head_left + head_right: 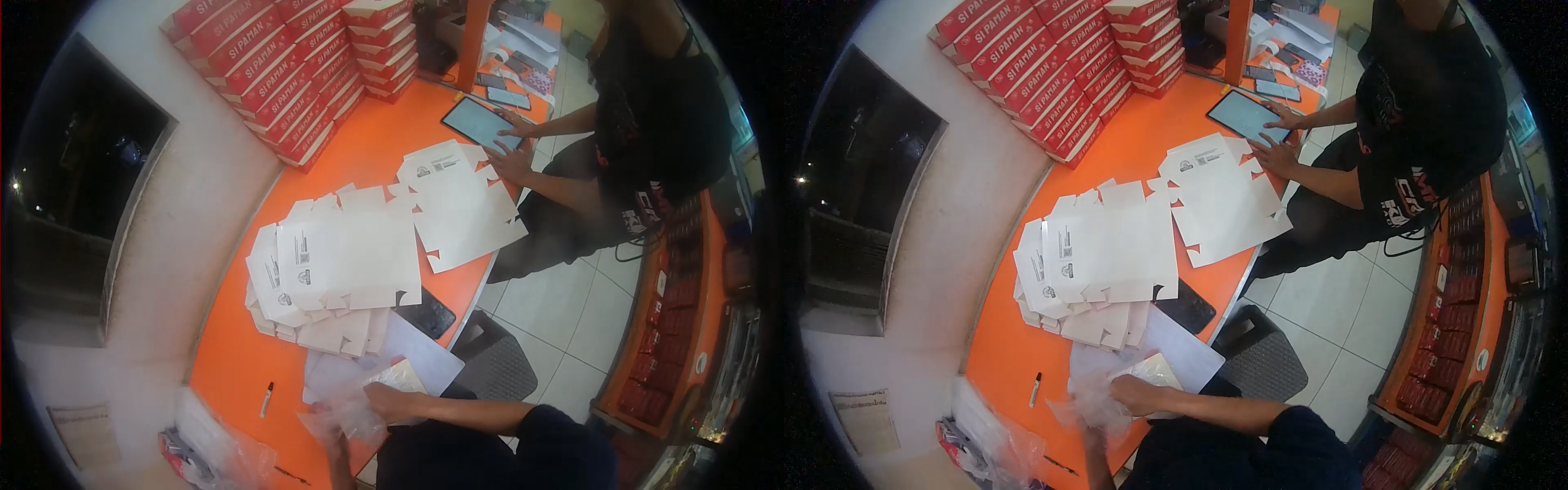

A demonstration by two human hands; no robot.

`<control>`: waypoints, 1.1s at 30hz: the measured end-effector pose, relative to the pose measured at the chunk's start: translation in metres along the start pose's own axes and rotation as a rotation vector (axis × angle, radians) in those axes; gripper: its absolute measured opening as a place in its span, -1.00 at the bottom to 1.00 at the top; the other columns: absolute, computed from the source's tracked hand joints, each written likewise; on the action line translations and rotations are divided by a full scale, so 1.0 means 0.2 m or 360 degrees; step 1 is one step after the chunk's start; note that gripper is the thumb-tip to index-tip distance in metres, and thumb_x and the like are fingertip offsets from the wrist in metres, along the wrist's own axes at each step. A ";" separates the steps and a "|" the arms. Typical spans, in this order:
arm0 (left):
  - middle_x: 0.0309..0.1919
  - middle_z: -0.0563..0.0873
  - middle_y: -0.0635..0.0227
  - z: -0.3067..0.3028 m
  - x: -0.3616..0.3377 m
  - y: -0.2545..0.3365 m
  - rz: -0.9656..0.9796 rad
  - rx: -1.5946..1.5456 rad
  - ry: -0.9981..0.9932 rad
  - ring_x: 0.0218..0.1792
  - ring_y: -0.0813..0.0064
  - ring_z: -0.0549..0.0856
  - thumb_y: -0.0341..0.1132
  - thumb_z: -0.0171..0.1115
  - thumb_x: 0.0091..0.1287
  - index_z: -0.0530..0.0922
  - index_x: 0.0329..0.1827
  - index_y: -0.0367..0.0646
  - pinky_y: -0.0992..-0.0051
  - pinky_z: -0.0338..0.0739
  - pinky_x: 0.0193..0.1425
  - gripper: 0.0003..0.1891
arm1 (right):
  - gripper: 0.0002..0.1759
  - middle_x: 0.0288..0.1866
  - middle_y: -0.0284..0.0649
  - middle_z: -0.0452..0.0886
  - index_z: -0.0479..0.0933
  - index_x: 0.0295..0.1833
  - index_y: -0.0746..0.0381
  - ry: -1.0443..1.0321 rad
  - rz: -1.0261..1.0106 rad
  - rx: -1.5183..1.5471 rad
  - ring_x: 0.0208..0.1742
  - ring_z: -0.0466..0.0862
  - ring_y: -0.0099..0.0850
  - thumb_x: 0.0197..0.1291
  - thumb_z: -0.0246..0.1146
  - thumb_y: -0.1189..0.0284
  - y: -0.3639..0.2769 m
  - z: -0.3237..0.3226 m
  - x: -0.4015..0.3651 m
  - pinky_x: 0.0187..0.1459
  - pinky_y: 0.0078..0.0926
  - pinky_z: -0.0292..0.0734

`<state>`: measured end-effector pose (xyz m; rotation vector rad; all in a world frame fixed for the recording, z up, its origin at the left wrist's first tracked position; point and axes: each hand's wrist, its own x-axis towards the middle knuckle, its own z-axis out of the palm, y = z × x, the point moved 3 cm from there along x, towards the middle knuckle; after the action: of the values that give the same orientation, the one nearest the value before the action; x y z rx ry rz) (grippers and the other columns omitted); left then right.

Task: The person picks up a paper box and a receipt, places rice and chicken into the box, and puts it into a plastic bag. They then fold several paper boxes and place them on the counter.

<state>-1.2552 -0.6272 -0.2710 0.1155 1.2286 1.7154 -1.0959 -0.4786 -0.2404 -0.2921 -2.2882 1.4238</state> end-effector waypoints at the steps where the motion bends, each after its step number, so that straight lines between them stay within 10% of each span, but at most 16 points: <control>1: 0.02 0.62 0.26 0.02 0.07 0.08 0.0017 0.0390 -0.0151 0.10 0.36 0.61 -0.28 0.21 0.39 0.43 0.24 -0.25 0.38 0.46 0.24 -0.59 | -0.75 -0.37 0.12 0.55 0.51 -0.26 0.38 -0.0076 -0.0073 0.0068 -0.22 0.56 0.16 -0.07 0.31 0.47 0.00 0.01 0.01 -0.16 0.01 0.46; 5: 0.21 0.55 0.22 0.23 0.24 0.40 -0.0171 0.1182 -0.0412 0.15 0.28 0.58 -0.01 0.11 0.48 0.36 0.36 -0.16 0.28 0.43 0.31 -0.47 | -0.79 -0.39 0.13 0.55 0.49 -0.31 0.37 -0.0282 -0.0391 0.0341 -0.21 0.57 0.15 -0.06 0.29 0.48 -0.12 0.05 0.07 -0.18 0.02 0.44; 14: 0.05 0.67 0.30 0.66 0.42 0.09 -0.0963 0.1879 -0.1623 0.06 0.47 0.61 -0.23 0.34 0.36 0.48 0.29 -0.18 0.39 0.48 0.20 -0.52 | -0.81 -0.24 0.12 0.59 0.45 -0.22 0.39 -0.1061 -0.0489 0.0414 -0.14 0.59 0.09 0.05 0.23 0.56 -0.26 0.07 0.22 -0.13 0.00 0.46; 21: -0.17 0.61 0.26 0.53 0.38 0.11 0.0300 0.1120 -0.0048 -0.17 0.46 0.60 -0.27 0.32 0.39 0.42 0.05 -0.25 0.43 0.56 -0.12 -0.66 | -0.71 -0.07 -0.01 0.65 0.57 -0.09 0.27 -0.0287 0.0045 0.0216 -0.02 0.64 -0.02 0.06 0.33 0.40 0.14 -0.07 0.10 -0.01 -0.13 0.52; 24: -0.12 0.57 0.21 0.45 0.32 -0.04 0.0446 0.1242 0.0279 -0.12 0.44 0.61 -0.30 0.27 0.41 0.37 0.07 -0.22 0.40 0.60 -0.08 -0.67 | -0.66 -0.05 -0.04 0.67 0.61 -0.03 0.21 0.0137 0.0233 0.0119 -0.01 0.65 -0.05 0.06 0.36 0.34 0.24 -0.06 0.03 0.02 -0.21 0.55; 26: -0.07 0.54 0.17 0.48 0.29 -0.14 0.0274 0.0241 0.0593 -0.05 0.37 0.61 -0.35 0.16 0.42 0.36 0.10 -0.19 0.35 0.66 -0.02 -0.73 | -0.62 -0.04 -0.05 0.68 0.61 0.03 0.18 0.0441 0.0347 0.0307 0.00 0.67 -0.08 0.07 0.36 0.32 0.24 -0.05 -0.02 0.02 -0.25 0.57; 28: -0.08 0.53 0.19 0.40 0.25 -0.18 0.0283 0.0362 0.0219 -0.04 0.36 0.61 -0.34 0.14 0.40 0.36 0.11 -0.18 0.36 0.67 -0.01 -0.71 | -0.58 -0.04 -0.04 0.69 0.61 0.08 0.17 0.0828 0.0411 0.0800 0.00 0.68 -0.10 0.09 0.35 0.30 0.17 -0.06 -0.07 0.00 -0.27 0.59; 33: -0.07 0.54 0.24 0.34 0.22 -0.26 0.0120 0.0365 0.0122 -0.02 0.38 0.61 -0.29 0.12 0.40 0.36 0.20 -0.16 0.40 0.64 0.02 -0.65 | -0.49 0.07 -0.06 0.67 0.57 0.19 0.21 0.0553 0.0561 0.0167 0.09 0.65 -0.12 0.09 0.38 0.33 0.08 -0.13 -0.09 0.11 -0.27 0.55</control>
<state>-1.2048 -0.5489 -0.2969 0.2375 1.4926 1.6504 -1.0692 -0.4579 -0.2489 -0.8719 -1.9364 1.5099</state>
